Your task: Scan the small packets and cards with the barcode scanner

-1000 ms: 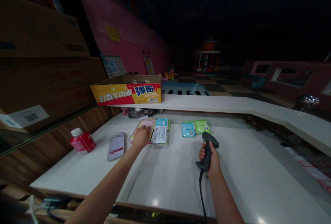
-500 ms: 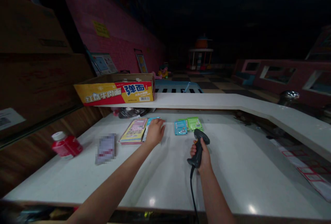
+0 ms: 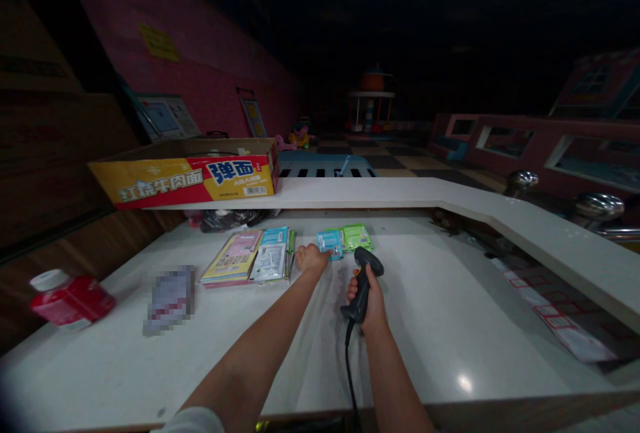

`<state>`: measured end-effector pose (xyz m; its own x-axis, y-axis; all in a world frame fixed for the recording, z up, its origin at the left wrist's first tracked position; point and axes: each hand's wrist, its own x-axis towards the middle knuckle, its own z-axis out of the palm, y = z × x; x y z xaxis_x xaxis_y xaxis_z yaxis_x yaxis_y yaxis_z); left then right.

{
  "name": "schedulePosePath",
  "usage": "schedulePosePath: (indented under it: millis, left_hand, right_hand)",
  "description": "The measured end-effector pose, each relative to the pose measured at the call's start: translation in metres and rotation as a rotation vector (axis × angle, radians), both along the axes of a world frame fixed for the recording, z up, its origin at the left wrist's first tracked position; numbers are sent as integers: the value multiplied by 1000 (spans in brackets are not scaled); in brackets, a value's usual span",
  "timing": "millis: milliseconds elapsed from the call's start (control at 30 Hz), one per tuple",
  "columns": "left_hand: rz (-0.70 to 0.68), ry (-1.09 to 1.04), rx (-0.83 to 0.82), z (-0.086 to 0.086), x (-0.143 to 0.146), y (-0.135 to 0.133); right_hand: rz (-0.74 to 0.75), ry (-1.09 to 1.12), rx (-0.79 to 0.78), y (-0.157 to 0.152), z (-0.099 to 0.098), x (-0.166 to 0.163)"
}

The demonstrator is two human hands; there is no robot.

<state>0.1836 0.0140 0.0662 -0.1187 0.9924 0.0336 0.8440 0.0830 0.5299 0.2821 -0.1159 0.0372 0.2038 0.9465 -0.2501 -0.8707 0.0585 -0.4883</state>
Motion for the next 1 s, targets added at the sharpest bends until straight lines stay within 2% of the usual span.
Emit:
schedulePosePath:
  millis: [100,167,300,433,600,767,900,1000]
  left_hand:
    - [-26,-77,-24,-1,-4,5]
    - [-78,-201,-25,-5,-11,6]
    - [-203,-508,70,-24,-31,-4]
    - [-349,-661,162,-44,-47,-19]
    - [-437,-873,158,-48,-52,-22]
    - [-412,-875,177,-46,-51,-19]
    - [-413,-874,195,-50,-50,-19]
    - [-420,-892,219,-50,-49,-20]
  right_hand:
    - [-1,8,-7,0,1,0]
    - [5,25,-11,0,1,0]
    - [4,30,0,-2,3,-1]
    - [4,7,0,-4,4,-1]
    - [-29,-76,-39,-9,8,-7]
    - [-80,-396,-177,-24,21,-20]
    - [-75,-758,-191,-56,30,-34]
    - [-47,-902,-205,-81,31,-42]
